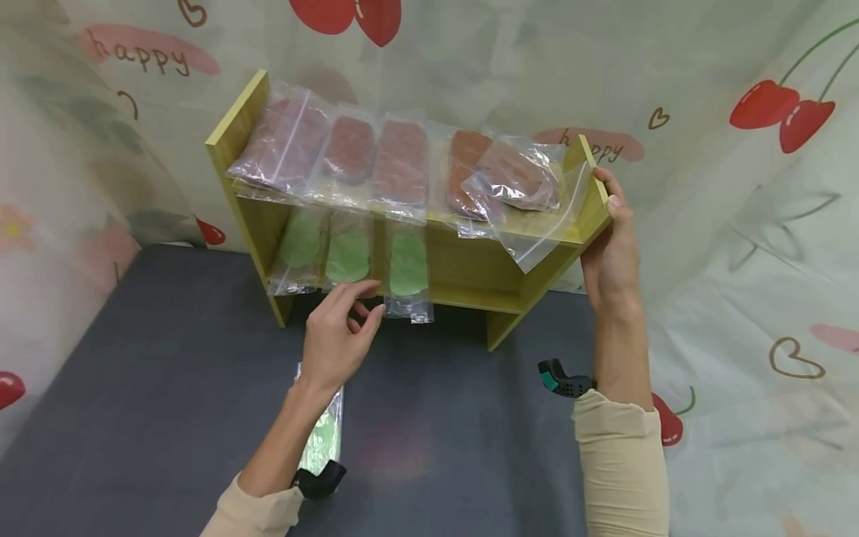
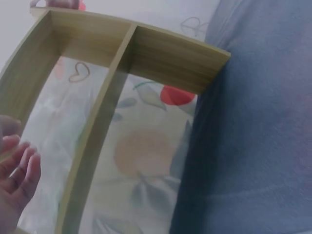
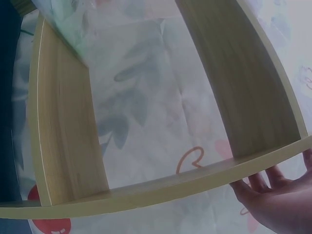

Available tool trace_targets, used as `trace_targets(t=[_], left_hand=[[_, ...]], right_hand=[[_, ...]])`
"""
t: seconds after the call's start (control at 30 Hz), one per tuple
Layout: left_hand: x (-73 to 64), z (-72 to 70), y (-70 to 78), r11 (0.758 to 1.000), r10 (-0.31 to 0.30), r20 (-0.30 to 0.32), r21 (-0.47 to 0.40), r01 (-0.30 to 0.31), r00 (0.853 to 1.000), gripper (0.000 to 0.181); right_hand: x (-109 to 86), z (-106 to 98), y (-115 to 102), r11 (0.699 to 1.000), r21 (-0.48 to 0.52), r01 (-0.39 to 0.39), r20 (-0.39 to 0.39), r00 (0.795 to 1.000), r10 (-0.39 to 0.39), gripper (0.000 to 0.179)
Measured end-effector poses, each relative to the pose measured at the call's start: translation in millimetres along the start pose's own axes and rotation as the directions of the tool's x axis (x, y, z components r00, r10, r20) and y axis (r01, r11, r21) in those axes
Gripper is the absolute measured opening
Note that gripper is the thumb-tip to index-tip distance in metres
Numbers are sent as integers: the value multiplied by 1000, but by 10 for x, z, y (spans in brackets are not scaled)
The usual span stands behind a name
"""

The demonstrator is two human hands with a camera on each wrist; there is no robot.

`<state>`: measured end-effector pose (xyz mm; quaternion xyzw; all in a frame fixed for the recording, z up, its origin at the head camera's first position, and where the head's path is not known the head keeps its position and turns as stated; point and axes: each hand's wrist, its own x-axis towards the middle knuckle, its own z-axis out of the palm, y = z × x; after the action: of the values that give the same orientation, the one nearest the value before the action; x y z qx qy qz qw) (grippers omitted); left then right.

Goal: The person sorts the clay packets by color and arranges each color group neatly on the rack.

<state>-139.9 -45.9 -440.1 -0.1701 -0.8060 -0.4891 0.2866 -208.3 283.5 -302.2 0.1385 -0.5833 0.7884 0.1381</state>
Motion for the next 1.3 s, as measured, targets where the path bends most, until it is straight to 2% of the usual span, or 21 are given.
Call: trace_targets(t=[0.17, 0.47, 0.73, 1.0, 1.17, 1.3], left_hand=[[-161, -119, -75, 997, -44, 37, -56, 46, 998, 35], [-556, -291, -279, 984, -161, 62, -65, 165, 985, 40], [-865, -418, -427, 969, -246, 28, 8, 246, 969, 41], [-1178, -471, -551, 948, -311, 47, 87, 307, 949, 44], [-1358, -493, -580, 931, -354, 53, 111, 347, 934, 49], [-1488, -505, -601, 916, -378, 54, 169, 364, 924, 55]], right_hand=[[4, -4, 2, 1000, 12, -6, 0, 1000, 6, 46], [-17, -14, -11, 999, 37, -9, -7, 1000, 9, 44], [-3, 8, -9, 999, 50, -19, 3, 1000, 19, 44], [-3, -3, -33, 1000, 20, -14, 9, 1000, 14, 44], [-8, 3, -40, 1000, 14, -19, 16, 1000, 18, 45], [-13, 5, -38, 1000, 18, -16, 25, 1000, 15, 45]])
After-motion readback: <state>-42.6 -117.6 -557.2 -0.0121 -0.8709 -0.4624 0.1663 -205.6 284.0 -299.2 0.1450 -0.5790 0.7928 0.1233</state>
